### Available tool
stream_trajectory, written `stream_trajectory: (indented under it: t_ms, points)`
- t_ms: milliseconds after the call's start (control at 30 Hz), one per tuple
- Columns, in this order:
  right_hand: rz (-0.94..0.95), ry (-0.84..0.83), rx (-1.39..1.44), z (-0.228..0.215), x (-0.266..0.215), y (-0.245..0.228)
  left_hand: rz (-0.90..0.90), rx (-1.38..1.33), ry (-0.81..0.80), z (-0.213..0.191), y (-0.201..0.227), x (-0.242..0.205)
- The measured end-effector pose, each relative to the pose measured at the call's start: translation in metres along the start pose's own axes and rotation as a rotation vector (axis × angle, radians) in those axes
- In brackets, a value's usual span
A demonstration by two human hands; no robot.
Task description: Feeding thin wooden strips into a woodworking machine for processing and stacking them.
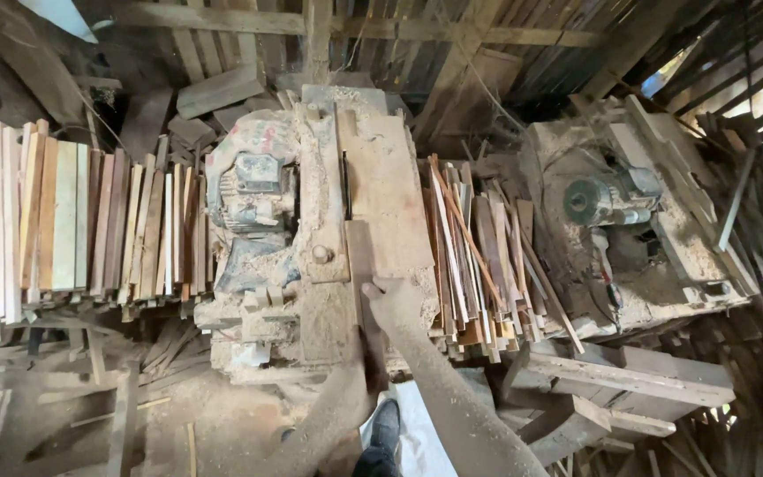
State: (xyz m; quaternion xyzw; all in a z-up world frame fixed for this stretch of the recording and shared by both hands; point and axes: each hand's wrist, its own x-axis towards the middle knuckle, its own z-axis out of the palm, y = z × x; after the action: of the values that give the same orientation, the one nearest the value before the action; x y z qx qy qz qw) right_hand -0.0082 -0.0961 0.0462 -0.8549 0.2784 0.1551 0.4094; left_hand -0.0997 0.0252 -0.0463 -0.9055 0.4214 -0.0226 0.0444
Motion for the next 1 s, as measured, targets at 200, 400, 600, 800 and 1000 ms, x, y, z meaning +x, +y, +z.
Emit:
stream_trajectory:
  t_ms: [200, 400, 600, 800, 1000]
  points:
    - [-0.052, 0.054, 0.033, 0.007, 0.008, -0.002, -0.360, -0.800, -0.550, -0.049, -0.009, -0.003]
    - [-0.085, 0.023, 0.142, 0.010, 0.030, -0.008, -0.402, -0.699, -0.431, -0.071, -0.025, 0.008]
    - [-0.095, 0.080, 0.043, 0.005, 0.045, -0.024, -0.358, -0.658, -0.529, -0.066, -0.042, 0.027]
    - [-0.022, 0.063, -0.008, 0.000, 0.046, -0.036, -0.380, -0.609, -0.547, -0.082, -0.064, 0.046]
    - [-0.161, 0.232, -0.071, 0.039, 0.090, 0.031, -0.413, -0.682, -0.404, -0.061, -0.086, 0.073]
